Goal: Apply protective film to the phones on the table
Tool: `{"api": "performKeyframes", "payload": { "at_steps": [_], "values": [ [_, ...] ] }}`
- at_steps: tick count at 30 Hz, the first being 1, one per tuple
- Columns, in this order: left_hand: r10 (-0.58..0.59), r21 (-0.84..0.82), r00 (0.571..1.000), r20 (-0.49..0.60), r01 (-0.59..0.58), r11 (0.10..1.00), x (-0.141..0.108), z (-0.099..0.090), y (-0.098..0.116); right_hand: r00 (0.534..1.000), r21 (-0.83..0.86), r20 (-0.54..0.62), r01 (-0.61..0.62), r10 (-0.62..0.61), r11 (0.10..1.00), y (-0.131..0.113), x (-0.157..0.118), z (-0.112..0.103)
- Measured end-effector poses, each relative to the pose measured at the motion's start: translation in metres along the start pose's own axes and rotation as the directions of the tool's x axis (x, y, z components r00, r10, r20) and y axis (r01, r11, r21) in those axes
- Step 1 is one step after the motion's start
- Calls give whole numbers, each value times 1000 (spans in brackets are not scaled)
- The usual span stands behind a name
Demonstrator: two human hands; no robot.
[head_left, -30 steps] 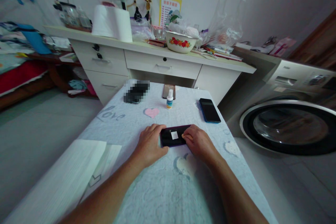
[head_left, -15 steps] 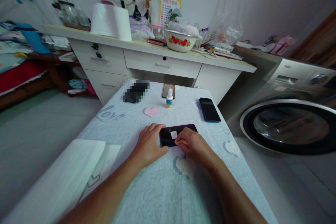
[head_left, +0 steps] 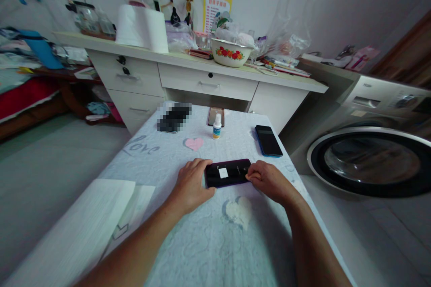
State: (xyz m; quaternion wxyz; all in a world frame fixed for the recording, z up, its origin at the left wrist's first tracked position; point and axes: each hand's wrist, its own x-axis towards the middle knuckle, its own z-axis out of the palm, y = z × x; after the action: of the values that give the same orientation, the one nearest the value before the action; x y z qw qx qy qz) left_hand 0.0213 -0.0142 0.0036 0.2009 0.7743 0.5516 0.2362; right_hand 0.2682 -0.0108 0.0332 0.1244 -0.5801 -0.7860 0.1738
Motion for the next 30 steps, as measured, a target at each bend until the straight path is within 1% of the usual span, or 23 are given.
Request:
{"api": "performKeyframes", "payload": {
  "at_steps": [6, 10, 13, 16, 18, 21, 25, 30],
  "values": [
    [-1, 8, 1000, 10, 1, 1000, 0, -1, 0, 998, -50, -37, -46, 44, 998, 5, 1, -1],
    [-7, 12, 1000, 7, 7, 1000, 0, -2, 2, 997, -52, -63, -42, 39, 998, 4, 3, 6],
    [-17, 18, 1000, 10, 17, 1000, 0, -2, 3, 997, -26, -69, -21, 19, 999, -1, 5, 14],
    [-11, 18, 1000, 7, 11, 1000, 1, -1, 2, 996, -7, -80, 26, -27, 1000, -11, 7, 21],
    [0, 15, 1000, 1, 0, 1000, 1, 0, 0, 995, 13, -75, 62, -61, 998, -18, 7, 24],
    [3, 14, 1000, -7, -3, 1000, 1, 1, -1, 995, 29, -65, 74, -72, 997, -24, 8, 25],
    [-16, 20, 1000, 2, 15, 1000, 1, 0, 0, 995, 18, -80, 68, -66, 998, -17, 8, 23],
    [-4, 8, 1000, 8, 4, 1000, 0, -1, 1, 992, -32, -126, -9, 5, 999, 0, 7, 17]
  ]
}}
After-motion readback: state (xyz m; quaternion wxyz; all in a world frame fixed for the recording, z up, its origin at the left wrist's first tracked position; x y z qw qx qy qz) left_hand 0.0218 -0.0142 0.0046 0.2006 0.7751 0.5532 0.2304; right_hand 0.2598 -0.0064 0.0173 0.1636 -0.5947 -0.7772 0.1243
